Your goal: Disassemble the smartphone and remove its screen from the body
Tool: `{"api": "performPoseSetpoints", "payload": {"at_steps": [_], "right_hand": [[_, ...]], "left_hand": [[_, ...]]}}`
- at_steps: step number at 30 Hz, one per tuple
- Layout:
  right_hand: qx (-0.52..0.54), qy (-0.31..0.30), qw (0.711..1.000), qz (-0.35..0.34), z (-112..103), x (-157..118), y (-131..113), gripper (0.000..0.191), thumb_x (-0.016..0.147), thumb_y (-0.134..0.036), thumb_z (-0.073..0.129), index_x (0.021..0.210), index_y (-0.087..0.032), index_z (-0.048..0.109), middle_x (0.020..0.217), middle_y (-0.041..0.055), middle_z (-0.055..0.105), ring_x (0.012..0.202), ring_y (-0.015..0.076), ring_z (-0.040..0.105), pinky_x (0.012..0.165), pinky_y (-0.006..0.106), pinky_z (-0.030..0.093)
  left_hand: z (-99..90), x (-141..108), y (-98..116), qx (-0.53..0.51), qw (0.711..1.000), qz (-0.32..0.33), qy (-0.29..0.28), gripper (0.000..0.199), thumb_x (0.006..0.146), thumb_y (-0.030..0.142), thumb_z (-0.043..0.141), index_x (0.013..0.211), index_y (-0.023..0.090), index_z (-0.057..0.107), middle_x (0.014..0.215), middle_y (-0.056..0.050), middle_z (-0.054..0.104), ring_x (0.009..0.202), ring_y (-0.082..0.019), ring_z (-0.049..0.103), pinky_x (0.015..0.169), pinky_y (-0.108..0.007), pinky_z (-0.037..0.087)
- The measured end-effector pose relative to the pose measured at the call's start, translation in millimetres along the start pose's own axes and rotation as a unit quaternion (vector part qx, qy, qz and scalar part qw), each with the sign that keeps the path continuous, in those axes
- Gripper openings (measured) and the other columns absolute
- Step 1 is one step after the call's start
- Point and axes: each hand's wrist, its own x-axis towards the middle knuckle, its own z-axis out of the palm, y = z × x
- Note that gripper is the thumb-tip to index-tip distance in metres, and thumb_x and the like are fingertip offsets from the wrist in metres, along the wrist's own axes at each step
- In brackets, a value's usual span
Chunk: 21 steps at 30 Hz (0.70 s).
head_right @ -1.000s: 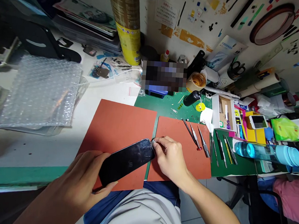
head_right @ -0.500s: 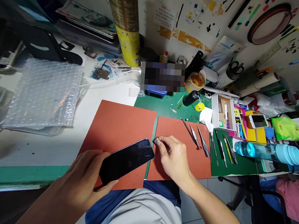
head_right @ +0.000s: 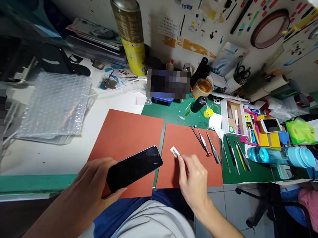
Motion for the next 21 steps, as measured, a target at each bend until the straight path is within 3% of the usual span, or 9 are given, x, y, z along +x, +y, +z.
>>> {"api": "performPoseSetpoints", "payload": {"at_steps": [2,5,7,10,12,16,18,19,21], "right_hand": [[0.053,-0.060,0.996,0.026,-9.5,-27.5,4.6,0.042,0.112,-0.037,0.055,0.076,-0.020,0.069,0.063,-0.0019,0.056,0.054,0.0125,0.051,0.057,0.027,0.039],[0.162,-0.175,0.967,0.090,-19.6,-70.3,24.3,0.038,0.112,-0.041,0.052,0.094,-0.020,0.078,0.079,0.0033,0.071,0.065,0.0150,0.062,0.064,0.027,0.047],[0.220,-0.189,0.946,0.146,-21.6,-95.9,42.1,0.040,0.109,-0.046,0.053,0.099,-0.020,0.081,0.090,0.0072,0.076,0.078,0.0191,0.069,0.073,0.030,0.052],[0.302,-0.157,0.900,0.272,-17.0,-129.6,64.6,0.053,0.104,-0.062,0.058,0.090,-0.017,0.083,0.076,0.0083,0.074,0.073,0.0212,0.067,0.071,0.033,0.052],[0.371,-0.113,0.851,0.354,-10.7,-149.3,73.1,0.061,0.097,-0.072,0.064,0.093,-0.014,0.084,0.073,0.0104,0.076,0.069,0.0223,0.068,0.070,0.035,0.053],[0.523,0.020,0.726,0.445,-1.7,-180.3,77.7,0.063,0.079,-0.070,0.085,0.110,-0.015,0.085,0.109,0.0165,0.084,0.108,0.0332,0.078,0.097,0.043,0.058],[0.569,0.058,0.679,0.460,-3.3,-191.9,78.0,0.065,0.075,-0.067,0.089,0.115,-0.017,0.084,0.123,0.0159,0.082,0.127,0.0366,0.073,0.112,0.047,0.053],[0.579,0.070,0.669,0.460,-5.7,-196.9,78.0,0.065,0.074,-0.068,0.089,0.116,-0.018,0.084,0.125,0.0158,0.082,0.131,0.0372,0.071,0.116,0.048,0.051],[0.584,0.090,0.670,0.450,-12.5,-205.2,77.8,0.066,0.074,-0.069,0.089,0.116,-0.018,0.084,0.126,0.0159,0.081,0.132,0.0374,0.070,0.119,0.049,0.048]], "left_hand": [[1.5,0.2,-1.4,0.001,1.000,0.012,0.001,0.029,0.103,0.027,0.054,0.130,0.016,0.053,0.117,-0.015,0.063,0.115,-0.035,0.065,0.099,-0.050,0.058],[8.7,-0.9,-9.0,0.003,1.000,0.007,-0.012,0.030,0.100,0.028,0.059,0.127,0.015,0.056,0.114,-0.015,0.064,0.109,-0.036,0.064,0.096,-0.052,0.057],[13.6,-2.6,-15.8,0.008,1.000,0.008,-0.010,0.032,0.101,0.032,0.060,0.128,0.014,0.058,0.114,-0.016,0.065,0.109,-0.037,0.065,0.096,-0.053,0.057],[11.7,-4.3,-14.9,0.010,1.000,0.009,0.009,0.054,0.105,0.048,0.056,0.146,0.012,0.054,0.125,-0.021,0.065,0.118,-0.042,0.065,0.100,-0.059,0.058],[4.1,-4.1,1.6,-0.009,0.999,-0.001,0.040,0.070,0.106,0.056,0.056,0.160,0.015,0.044,0.146,-0.024,0.060,0.136,-0.046,0.059,0.110,-0.064,0.054],[0.5,-0.8,66.0,-0.177,0.978,0.060,0.086,0.078,0.103,0.040,0.069,0.172,0.034,0.032,0.174,-0.009,0.043,0.163,-0.037,0.037,0.134,-0.058,0.033],[13.1,2.5,99.2,-0.363,0.929,0.051,0.051,0.068,0.105,0.044,0.066,0.168,0.040,0.040,0.175,-0.002,0.043,0.164,-0.033,0.036,0.136,-0.054,0.031],[22.0,4.7,113.4,-0.482,0.876,0.020,0.017,0.059,0.109,0.050,0.057,0.165,0.040,0.045,0.175,-0.001,0.044,0.164,-0.032,0.036,0.136,-0.053,0.032],[40.1,9.5,136.0,-0.710,0.698,-0.062,-0.066,0.061,0.112,0.064,0.030,0.161,0.035,0.054,0.173,-0.003,0.046,0.163,-0.031,0.038,0.135,-0.054,0.033]]}}
